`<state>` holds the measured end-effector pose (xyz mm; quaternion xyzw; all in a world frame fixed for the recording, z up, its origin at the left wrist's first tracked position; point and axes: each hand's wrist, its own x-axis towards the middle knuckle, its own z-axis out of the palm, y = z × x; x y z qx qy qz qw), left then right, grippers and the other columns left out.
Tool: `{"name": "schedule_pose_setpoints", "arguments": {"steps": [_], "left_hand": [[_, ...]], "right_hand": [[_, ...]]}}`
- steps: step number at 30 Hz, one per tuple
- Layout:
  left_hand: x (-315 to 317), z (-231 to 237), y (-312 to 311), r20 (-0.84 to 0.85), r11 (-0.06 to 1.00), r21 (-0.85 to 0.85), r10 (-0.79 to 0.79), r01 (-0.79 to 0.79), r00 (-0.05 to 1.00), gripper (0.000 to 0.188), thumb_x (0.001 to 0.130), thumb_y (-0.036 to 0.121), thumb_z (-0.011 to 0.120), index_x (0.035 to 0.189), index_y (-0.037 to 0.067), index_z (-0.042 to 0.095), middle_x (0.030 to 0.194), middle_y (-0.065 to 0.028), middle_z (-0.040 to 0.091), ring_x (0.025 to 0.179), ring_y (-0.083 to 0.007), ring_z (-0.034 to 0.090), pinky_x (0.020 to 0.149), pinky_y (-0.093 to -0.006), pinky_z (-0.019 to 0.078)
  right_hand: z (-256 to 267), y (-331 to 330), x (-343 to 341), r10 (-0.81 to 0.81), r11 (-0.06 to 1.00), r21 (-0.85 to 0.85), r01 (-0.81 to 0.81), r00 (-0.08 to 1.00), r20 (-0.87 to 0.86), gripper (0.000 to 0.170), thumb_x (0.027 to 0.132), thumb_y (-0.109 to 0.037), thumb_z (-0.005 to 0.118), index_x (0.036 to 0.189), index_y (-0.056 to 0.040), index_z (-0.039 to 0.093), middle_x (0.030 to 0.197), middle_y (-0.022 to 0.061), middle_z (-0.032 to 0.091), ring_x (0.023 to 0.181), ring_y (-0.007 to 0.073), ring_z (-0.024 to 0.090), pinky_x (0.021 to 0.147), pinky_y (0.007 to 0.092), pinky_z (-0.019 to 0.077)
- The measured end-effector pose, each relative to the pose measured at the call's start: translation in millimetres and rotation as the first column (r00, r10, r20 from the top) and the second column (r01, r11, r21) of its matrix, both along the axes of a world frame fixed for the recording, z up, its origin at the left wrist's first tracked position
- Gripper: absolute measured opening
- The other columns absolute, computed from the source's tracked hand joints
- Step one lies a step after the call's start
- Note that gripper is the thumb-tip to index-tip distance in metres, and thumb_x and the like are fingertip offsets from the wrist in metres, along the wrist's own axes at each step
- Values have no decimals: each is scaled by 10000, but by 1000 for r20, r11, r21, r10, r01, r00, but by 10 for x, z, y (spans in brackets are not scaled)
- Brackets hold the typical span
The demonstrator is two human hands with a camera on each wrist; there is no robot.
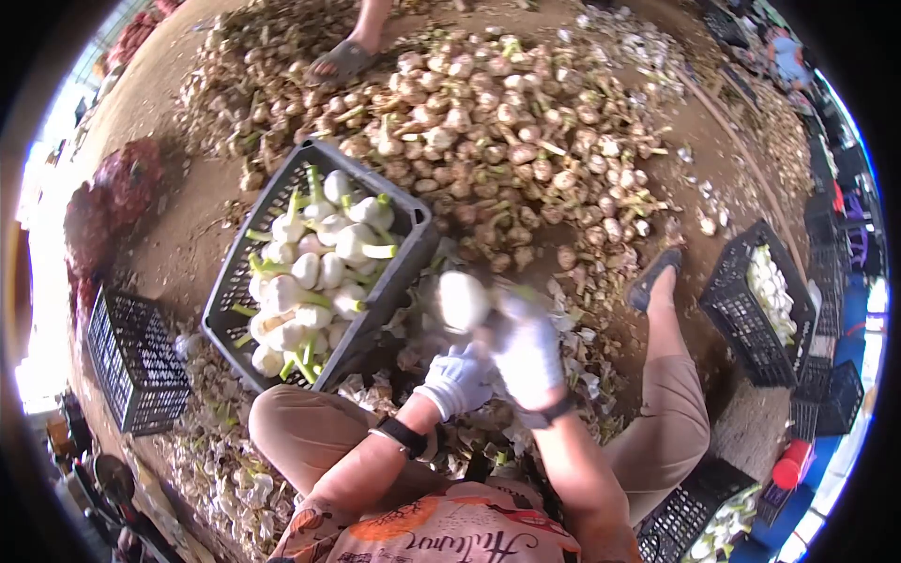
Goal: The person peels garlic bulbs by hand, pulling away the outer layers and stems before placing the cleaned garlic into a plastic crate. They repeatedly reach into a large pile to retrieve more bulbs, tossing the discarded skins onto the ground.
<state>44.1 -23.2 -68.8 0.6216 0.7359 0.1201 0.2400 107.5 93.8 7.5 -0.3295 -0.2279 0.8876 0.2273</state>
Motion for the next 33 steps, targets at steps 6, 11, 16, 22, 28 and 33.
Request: {"name": "schedule_pose_setpoints", "arguments": {"steps": [6,11,16,22,28,33], "left_hand": [[-146,-84,15,200,990,-66,139,-128,970,206,728,324,595,766,127,641,644,-130,616,635,-327,617,572,-440,488],[-135,68,90,357,984,-164,120,-64,926,197,750,281,585,785,88,581,721,-153,617,686,-362,598,592,-452,476],[-154,-35,131,410,986,-133,147,-100,900,208,758,273,594,838,80,589,742,-157,615,695,-368,595,593,-449,472],[-189,-1,230,808,801,-465,558,-377,190,328,798,131,628,1101,26,561,922,-74,638,821,-189,618,740,-317,490],[-170,-123,210,913,732,-406,308,-546,-266,616,836,110,653,1346,-3,326,1195,-57,508,1069,-134,486,922,-264,394],[-279,221,215,874,683,-483,331,-549,-356,458,803,7,644,1222,16,460,1083,-40,556,954,-130,566,869,-260,470]], "right_hand": [[-223,295,-269,128,936,286,-205,955,266,288,810,-152,632,1059,-14,589,861,85,644,646,125,604,475,221,473],[-1400,1274,409,-507,594,620,-513,360,783,509,730,-126,692,1209,-90,524,1092,146,585,1020,284,566,884,365,454],[-1908,1679,492,-380,480,195,-855,-3,925,642,674,-218,720,1259,-160,464,1244,164,500,1039,354,551,878,407,452],[-2367,1415,575,-210,523,707,-475,732,648,354,728,-84,647,1076,-58,584,956,134,626,902,275,624,759,325,504],[-898,114,318,-153,75,886,-457,873,463,498,674,51,606,1160,-26,533,1117,130,601,1056,289,572,910,352,464],[-605,-62,467,-151,824,563,-64,933,326,512,811,-243,646,1239,-7,492,1100,81,580,921,157,573,788,265,484]]}}
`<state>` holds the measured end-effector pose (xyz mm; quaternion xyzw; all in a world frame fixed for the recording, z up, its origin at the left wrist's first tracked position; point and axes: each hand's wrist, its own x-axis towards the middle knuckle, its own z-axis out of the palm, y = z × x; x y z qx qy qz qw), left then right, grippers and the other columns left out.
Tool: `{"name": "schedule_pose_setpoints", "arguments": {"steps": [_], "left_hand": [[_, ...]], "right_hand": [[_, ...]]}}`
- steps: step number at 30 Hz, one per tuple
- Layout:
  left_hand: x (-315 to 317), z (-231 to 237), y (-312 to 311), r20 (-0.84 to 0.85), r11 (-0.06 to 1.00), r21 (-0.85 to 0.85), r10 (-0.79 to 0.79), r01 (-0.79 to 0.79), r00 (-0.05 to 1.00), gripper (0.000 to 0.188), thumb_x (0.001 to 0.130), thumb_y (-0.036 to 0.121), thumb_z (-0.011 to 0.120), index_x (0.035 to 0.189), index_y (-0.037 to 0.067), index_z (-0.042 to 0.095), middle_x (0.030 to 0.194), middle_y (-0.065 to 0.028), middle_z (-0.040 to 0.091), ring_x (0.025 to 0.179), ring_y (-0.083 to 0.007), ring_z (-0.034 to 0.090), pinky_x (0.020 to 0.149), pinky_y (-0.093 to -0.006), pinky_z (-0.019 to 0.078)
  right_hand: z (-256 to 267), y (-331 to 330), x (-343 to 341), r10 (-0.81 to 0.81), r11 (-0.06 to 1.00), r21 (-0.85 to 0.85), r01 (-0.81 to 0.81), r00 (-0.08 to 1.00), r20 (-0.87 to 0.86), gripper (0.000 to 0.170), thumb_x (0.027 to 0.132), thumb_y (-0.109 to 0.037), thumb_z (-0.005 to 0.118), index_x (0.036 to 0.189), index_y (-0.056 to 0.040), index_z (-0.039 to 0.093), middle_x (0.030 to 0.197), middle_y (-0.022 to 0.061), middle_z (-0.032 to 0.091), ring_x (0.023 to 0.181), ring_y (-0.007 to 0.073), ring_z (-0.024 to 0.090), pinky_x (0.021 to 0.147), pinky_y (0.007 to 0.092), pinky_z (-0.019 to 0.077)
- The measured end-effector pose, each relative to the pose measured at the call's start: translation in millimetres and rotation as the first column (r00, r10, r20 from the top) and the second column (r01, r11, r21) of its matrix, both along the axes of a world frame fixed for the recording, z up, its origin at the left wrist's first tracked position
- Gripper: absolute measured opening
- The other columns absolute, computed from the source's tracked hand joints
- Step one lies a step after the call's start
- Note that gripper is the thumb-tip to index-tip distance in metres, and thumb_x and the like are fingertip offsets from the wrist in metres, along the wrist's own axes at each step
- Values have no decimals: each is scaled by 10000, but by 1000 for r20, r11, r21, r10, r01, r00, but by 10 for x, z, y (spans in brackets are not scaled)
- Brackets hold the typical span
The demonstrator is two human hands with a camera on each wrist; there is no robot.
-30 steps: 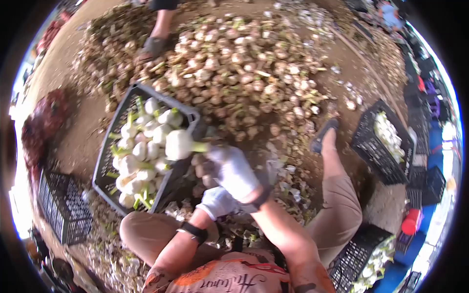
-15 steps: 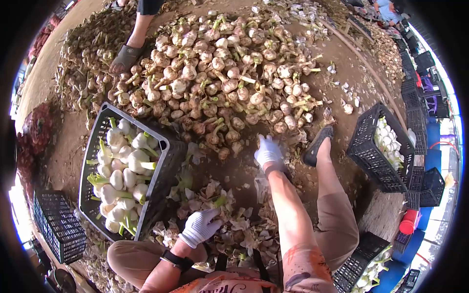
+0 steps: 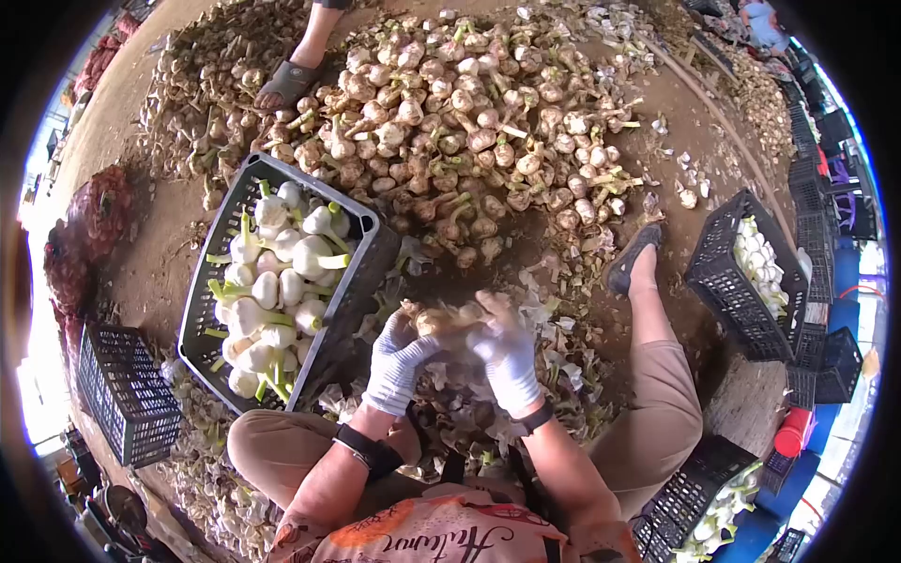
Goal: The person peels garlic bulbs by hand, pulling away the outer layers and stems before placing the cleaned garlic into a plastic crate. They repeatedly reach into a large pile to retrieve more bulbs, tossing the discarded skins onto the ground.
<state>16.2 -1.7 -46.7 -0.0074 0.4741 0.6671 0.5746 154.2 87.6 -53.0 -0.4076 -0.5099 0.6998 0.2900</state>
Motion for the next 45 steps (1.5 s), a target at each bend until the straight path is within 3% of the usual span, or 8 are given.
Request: {"name": "schedule_pose_setpoints", "arguments": {"steps": [5,17,25,37,41,43,44,45], "left_hand": [[-16,139,-8,-815,994,-80,-109,75,569,562,612,23,749,1119,46,508,1069,-95,489,973,-235,552,847,-301,470],[73,53,-42,-993,908,2,51,418,-105,387,618,-34,658,979,76,573,1012,-212,496,836,-381,571,741,-380,496],[22,312,-13,-848,974,-100,-190,202,495,596,507,45,785,1042,29,522,1081,-164,446,931,-320,529,814,-339,469],[71,29,-25,-976,906,5,98,423,-197,394,605,-25,665,972,81,570,1073,-216,482,816,-381,579,718,-408,509],[72,205,-27,-988,933,-48,7,356,-152,425,592,-8,694,988,81,568,1018,-181,510,847,-339,581,743,-385,503],[49,357,4,-883,964,-140,-225,227,411,467,592,36,734,1021,35,551,1031,-167,534,907,-316,568,778,-358,491],[83,233,11,-230,984,170,-15,56,973,526,607,99,788,1052,18,520,1013,-136,563,901,-259,581,804,-335,487],[11,221,-34,126,970,244,-47,15,991,513,665,120,777,1083,12,498,1002,-108,577,892,-217,586,812,-326,492]], "right_hand": [[217,-59,-19,-308,862,-462,208,939,-152,540,751,-351,721,1146,-24,554,975,66,610,910,159,568,756,288,483],[78,-20,-20,-140,779,-627,23,981,-138,195,813,-71,593,997,-7,599,836,24,606,661,130,566,564,227,454],[323,-33,-38,-72,852,-521,-45,977,-203,249,769,-113,634,993,-13,595,804,15,606,606,103,543,547,203,435],[272,-62,-74,-149,853,-511,104,988,-48,203,825,-69,545,995,20,612,703,40,589,511,105,528,458,220,416],[258,-40,-17,-39,898,-440,7,997,-65,217,810,-43,557,1012,20,605,762,49,607,582,108,559,513,212,445],[427,-47,-32,-151,878,-473,74,980,-127,206,802,-31,577,1004,1,609,827,35,617,667,97,573,578,204,463],[451,-49,-23,-151,877,-475,73,980,-128,206,802,-31,577,1004,1,609,827,35,617,667,97,573,578,204,463],[468,-49,-7,9,975,-222,-19,999,-46,235,793,-31,588,1025,-11,609,855,26,617,711,89,572,617,205,464]]}}
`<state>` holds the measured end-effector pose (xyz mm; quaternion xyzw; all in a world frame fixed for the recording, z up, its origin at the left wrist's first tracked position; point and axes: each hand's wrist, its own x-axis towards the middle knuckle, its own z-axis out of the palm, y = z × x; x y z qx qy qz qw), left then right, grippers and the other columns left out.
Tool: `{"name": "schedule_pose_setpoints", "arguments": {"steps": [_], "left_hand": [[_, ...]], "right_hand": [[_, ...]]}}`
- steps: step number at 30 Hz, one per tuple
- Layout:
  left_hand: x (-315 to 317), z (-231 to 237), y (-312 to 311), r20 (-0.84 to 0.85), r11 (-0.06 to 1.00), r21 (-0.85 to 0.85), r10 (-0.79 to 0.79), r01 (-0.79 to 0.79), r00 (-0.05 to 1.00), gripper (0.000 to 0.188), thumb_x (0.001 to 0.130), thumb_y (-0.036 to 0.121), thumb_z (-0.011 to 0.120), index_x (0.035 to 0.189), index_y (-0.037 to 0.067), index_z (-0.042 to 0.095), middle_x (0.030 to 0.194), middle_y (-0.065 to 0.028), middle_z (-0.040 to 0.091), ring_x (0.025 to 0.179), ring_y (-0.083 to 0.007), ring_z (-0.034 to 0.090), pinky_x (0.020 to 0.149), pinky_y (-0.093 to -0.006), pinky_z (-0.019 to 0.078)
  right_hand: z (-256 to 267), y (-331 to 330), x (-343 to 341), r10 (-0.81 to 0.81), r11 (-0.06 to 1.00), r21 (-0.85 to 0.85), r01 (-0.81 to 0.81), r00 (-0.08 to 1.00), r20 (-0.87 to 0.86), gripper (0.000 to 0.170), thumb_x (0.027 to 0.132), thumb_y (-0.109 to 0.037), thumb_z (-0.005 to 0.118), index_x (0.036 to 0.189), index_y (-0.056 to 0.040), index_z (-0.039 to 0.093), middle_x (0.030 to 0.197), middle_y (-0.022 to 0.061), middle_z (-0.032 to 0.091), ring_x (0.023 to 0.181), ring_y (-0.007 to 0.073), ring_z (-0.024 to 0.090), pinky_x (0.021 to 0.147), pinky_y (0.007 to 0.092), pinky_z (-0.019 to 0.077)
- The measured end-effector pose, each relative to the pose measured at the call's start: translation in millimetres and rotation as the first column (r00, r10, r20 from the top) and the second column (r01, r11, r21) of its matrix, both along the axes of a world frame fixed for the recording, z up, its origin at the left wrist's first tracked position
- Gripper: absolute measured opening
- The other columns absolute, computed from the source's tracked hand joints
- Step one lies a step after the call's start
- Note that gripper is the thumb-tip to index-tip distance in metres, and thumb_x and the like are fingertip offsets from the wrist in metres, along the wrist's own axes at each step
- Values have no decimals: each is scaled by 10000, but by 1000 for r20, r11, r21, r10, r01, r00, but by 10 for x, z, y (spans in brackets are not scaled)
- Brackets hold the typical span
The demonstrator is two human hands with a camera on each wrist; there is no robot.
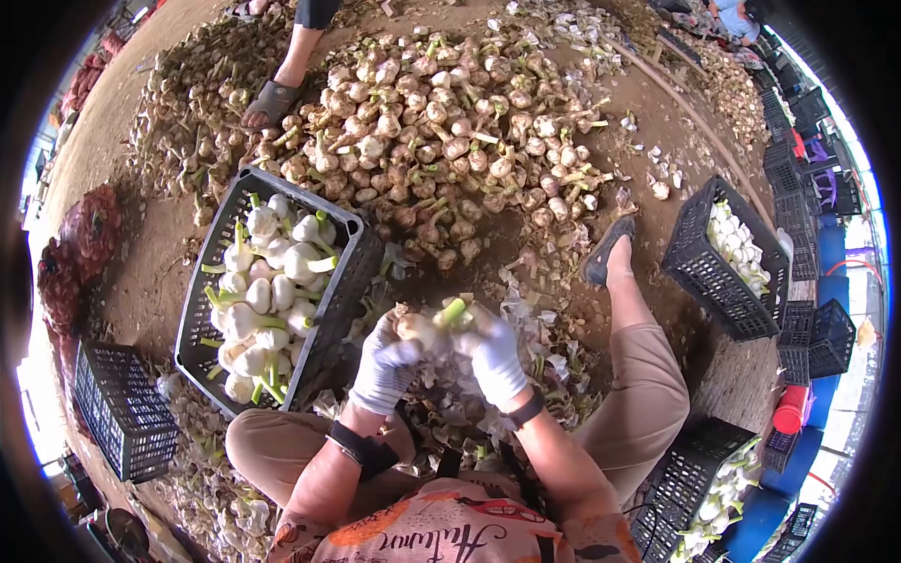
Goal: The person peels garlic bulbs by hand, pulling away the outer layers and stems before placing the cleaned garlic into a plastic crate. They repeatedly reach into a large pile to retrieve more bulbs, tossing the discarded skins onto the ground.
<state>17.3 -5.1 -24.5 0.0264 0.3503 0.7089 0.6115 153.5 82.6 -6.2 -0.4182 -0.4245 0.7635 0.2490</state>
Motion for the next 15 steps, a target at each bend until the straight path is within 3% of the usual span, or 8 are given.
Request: {"name": "schedule_pose_setpoints", "arguments": {"steps": [1,2,4,6,8,10,14,15], "left_hand": [[-37,2,-11,148,997,57,-54,46,988,518,684,132,769,1103,15,489,993,-105,578,888,-216,588,812,-329,493],[-61,6,-23,288,989,119,-114,82,951,523,702,144,761,1124,18,479,984,-101,578,883,-216,591,812,-331,494],[-75,-34,-33,282,993,96,-97,72,955,551,718,162,756,1162,14,464,1015,-93,573,917,-201,581,833,-322,484],[-51,-46,-28,282,995,79,-83,63,956,580,735,180,750,1200,9,449,1046,-84,568,950,-187,570,855,-313,473],[-25,24,-9,-213,995,-54,-97,87,972,688,721,178,771,1274,-3,403,1136,-80,543,1024,-158,535,904,-284,436],[26,63,-18,-449,992,-65,-129,111,884,796,671,65,795,1323,-23,346,1205,-83,499,1069,-135,493,927,-268,410],[-33,69,-96,-353,990,-123,-114,75,929,563,775,238,717,1206,-31,475,1040,-80,584,912,-122,559,831,-245,450],[-78,65,-113,-238,980,-158,-157,121,958,494,817,310,672,1146,-30,529,946,-76,620,812,-121,595,761,-232,480]], "right_hand": [[6,3,14,121,955,258,-148,986,116,265,783,-32,599,1047,-22,609,884,17,617,755,81,571,655,205,464],[-11,3,26,124,955,257,-149,986,113,265,783,-32,599,1047,-22,609,884,17,617,755,81,571,655,205,464],[-53,8,41,142,916,354,-186,979,146,298,779,-55,618,1076,-45,608,884,1,614,784,68,558,701,213,453],[-72,7,16,131,974,181,-133,991,24,327,779,-78,640,1097,-18,599,917,3,623,812,67,559,739,220,446],[-149,8,-12,34,997,-68,-41,995,-95,351,789,-95,649,1116,17,584,951,19,635,821,71,568,751,218,449],[-110,7,33,61,998,-21,-64,994,-92,365,787,-98,660,1115,40,580,990,41,643,856,87,584,747,228,462],[59,19,-6,181,983,-14,-184,977,-115,261,764,-21,638,1022,14,628,964,69,667,828,141,626,706,270,495],[86,27,-29,237,847,451,-282,959,156,286,731,24,577,1013,1,622,955,73,661,833,141,620,729,284,498]]}}
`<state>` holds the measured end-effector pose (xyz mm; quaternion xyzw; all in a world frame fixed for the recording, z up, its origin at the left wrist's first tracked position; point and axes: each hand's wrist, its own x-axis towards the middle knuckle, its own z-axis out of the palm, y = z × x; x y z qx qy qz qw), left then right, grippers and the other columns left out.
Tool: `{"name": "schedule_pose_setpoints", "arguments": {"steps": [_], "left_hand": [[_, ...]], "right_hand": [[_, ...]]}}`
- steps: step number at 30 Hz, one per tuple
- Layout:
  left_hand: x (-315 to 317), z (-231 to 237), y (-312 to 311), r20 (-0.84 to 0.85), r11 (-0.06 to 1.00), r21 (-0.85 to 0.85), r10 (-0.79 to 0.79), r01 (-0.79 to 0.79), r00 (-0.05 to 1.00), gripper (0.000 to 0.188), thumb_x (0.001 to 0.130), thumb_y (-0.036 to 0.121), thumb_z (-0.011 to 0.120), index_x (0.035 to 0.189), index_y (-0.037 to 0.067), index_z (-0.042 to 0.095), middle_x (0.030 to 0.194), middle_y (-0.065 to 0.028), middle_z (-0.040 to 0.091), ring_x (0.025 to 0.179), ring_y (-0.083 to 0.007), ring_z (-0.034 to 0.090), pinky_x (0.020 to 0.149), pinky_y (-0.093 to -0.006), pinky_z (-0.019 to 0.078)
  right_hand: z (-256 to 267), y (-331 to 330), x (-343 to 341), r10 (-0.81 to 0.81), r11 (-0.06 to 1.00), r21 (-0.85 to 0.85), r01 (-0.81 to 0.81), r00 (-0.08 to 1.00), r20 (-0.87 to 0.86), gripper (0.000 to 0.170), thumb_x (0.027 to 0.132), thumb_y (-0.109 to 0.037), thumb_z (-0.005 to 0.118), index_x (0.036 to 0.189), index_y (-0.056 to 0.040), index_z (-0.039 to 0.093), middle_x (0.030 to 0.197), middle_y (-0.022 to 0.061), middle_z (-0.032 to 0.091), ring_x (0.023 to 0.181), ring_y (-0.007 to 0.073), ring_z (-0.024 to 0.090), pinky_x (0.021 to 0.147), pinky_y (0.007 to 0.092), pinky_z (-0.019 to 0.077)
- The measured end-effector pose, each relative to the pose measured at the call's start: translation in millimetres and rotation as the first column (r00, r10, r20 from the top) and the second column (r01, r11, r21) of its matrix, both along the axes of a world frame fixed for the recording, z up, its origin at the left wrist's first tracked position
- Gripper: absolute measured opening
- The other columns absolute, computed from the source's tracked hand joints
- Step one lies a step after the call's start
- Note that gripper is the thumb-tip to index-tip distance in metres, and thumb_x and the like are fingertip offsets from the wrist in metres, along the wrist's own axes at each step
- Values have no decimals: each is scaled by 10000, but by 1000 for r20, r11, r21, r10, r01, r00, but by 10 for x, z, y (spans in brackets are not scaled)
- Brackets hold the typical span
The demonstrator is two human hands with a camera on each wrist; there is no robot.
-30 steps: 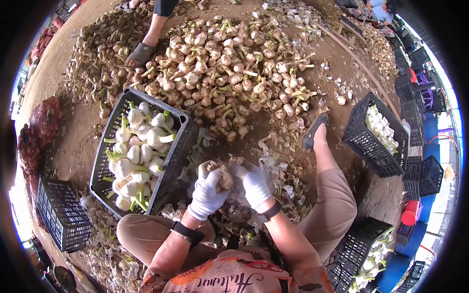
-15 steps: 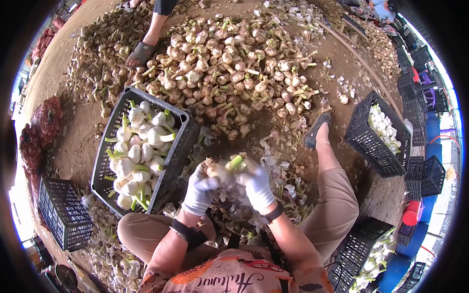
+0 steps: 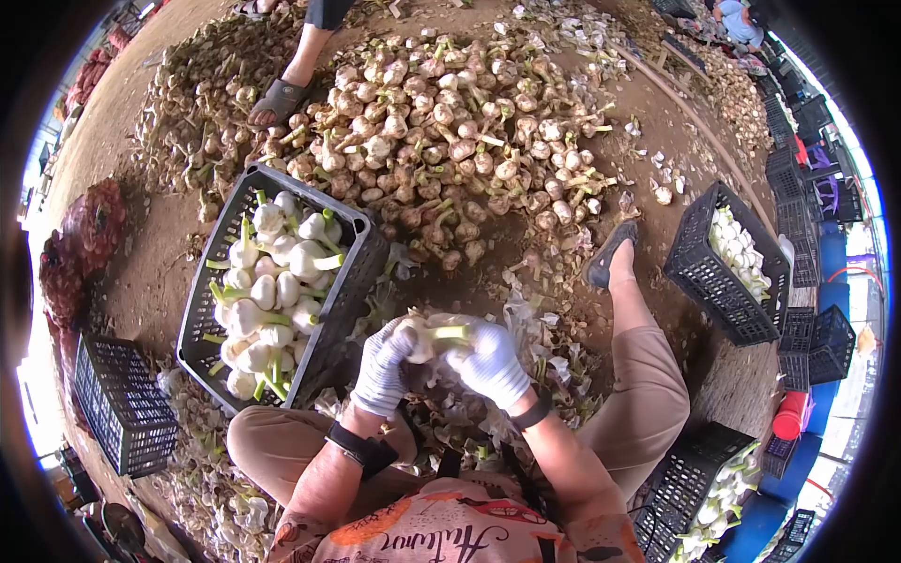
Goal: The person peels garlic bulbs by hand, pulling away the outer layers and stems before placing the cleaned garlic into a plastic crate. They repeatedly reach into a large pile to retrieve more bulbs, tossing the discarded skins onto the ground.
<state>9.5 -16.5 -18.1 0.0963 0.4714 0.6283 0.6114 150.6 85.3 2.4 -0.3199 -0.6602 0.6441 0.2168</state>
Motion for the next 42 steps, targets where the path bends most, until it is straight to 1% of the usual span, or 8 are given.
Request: {"name": "schedule_pose_setpoints", "arguments": {"steps": [1,11,17,21,29,34,37,42], "left_hand": [[-17,-6,-13,1,1000,-1,2,-2,1000,494,817,310,672,1146,-30,529,946,-76,620,812,-121,595,761,-232,480],[18,-193,75,466,999,48,-7,-18,885,525,891,489,496,1049,-6,569,782,-94,629,586,-156,591,522,-241,483],[191,-163,127,-320,997,75,15,10,947,639,773,384,714,1203,-7,448,1034,-54,551,936,-108,515,861,-259,421],[93,-320,118,283,951,82,264,-297,922,349,814,47,640,1122,18,479,1024,-79,581,912,-165,580,832,-303,476],[-45,-106,57,-224,991,124,-21,50,974,211,733,-109,582,884,34,617,797,-13,621,699,-140,616,643,-247,511],[103,-404,-41,-631,470,-703,-758,534,-164,342,712,330,646,975,113,645,874,-149,647,828,-299,632,731,-411,492],[152,-250,-27,-856,800,-515,-502,309,-127,422,707,377,667,1038,120,616,967,-167,622,885,-308,617,736,-397,492],[184,-172,112,-521,924,-202,-381,324,764,383,771,397,665,925,48,626,766,-178,641,737,-329,628,661,-363,485]], "right_hand": [[10,3,-18,24,858,502,-106,986,167,331,699,69,516,1003,-13,617,946,76,655,837,141,614,752,298,501],[-546,277,394,-382,828,-437,350,924,18,391,821,-159,626,1173,-15,536,806,-2,595,633,75,545,567,198,448],[-187,30,126,-210,792,-576,200,976,50,295,787,-181,648,1037,-26,625,710,5,603,460,61,471,415,183,360],[-117,26,131,-88,845,-520,123,992,93,204,758,-115,669,943,-29,662,735,-2,631,576,48,536,475,174,385],[-398,198,308,-465,709,-563,424,882,78,114,794,-80,619,893,-23,614,675,28,589,499,119,533,444,234,408],[-390,254,424,-508,693,-608,387,861,-32,149,821,-142,632,906,-23,603,682,40,588,517,122,544,453,239,426],[-527,260,549,-520,596,-754,279,849,-97,181,837,-181,629,921,-30,573,714,58,600,549,127,565,456,240,440],[-418,21,350,-519,522,-797,304,854,-14,223,817,-265,670,921,-84,590,693,-3,547,556,98,524,465,223,425]]}}
